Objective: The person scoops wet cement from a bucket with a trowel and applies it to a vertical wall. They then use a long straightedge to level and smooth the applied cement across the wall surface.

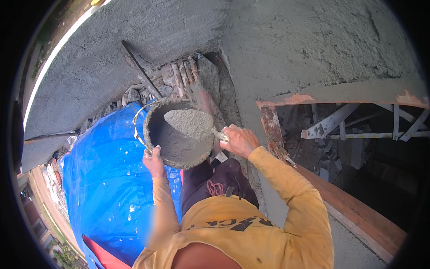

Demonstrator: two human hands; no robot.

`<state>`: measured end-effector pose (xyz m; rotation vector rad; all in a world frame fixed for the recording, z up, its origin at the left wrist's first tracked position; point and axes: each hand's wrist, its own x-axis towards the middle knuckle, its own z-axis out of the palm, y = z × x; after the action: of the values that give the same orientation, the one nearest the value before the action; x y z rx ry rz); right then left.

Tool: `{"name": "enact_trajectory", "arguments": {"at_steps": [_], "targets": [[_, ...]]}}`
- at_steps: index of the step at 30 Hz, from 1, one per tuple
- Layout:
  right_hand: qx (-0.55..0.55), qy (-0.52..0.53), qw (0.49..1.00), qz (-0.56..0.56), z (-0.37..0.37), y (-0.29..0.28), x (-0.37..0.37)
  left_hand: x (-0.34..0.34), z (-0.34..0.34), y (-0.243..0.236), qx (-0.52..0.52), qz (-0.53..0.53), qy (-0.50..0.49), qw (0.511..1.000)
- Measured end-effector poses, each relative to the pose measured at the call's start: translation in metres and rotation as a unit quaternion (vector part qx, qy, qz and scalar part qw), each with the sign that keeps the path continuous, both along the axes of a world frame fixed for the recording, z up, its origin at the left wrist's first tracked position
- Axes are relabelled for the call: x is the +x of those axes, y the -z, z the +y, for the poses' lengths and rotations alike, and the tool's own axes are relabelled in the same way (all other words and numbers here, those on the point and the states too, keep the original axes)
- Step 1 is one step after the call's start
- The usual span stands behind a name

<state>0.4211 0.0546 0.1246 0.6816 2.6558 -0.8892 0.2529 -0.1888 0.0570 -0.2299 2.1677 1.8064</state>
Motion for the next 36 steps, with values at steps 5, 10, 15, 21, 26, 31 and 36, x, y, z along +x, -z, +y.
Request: {"name": "enact_trajectory", "arguments": {"at_steps": [5, 10, 15, 21, 26, 31, 36], "targets": [[-0.066, 0.003, 0.997, 0.038, -0.020, -0.049, 0.011, 0.012, -0.030, -0.011, -0.013, 0.015, -0.064, 0.998], [-0.536, 0.181, 0.825, -0.009, -0.009, -0.033, 0.023, 0.016, -0.078, 0.009, -0.066, 0.022, -0.069, 0.995], [-0.227, 0.514, 0.826, 0.052, 0.126, -0.020, 0.086, 0.011, -0.091, 0.013, -0.150, 0.024, -0.006, 0.988], [0.108, 0.244, 0.962, 0.057, 0.117, -0.177, 0.101, -0.001, -0.079, 0.018, -0.155, 0.070, 0.064, 0.983], [0.205, -0.047, 0.976, -0.062, 0.065, -0.115, 0.060, -0.015, -0.017, -0.024, -0.171, 0.099, 0.158, 0.968], [0.363, -0.154, 0.918, -0.028, 0.043, -0.032, 0.009, -0.018, 0.048, -0.097, -0.179, 0.162, 0.303, 0.922], [0.051, -0.066, 0.991, -0.106, -0.004, -0.004, 0.009, 0.000, 0.090, -0.115, -0.090, 0.198, 0.307, 0.926]]}}
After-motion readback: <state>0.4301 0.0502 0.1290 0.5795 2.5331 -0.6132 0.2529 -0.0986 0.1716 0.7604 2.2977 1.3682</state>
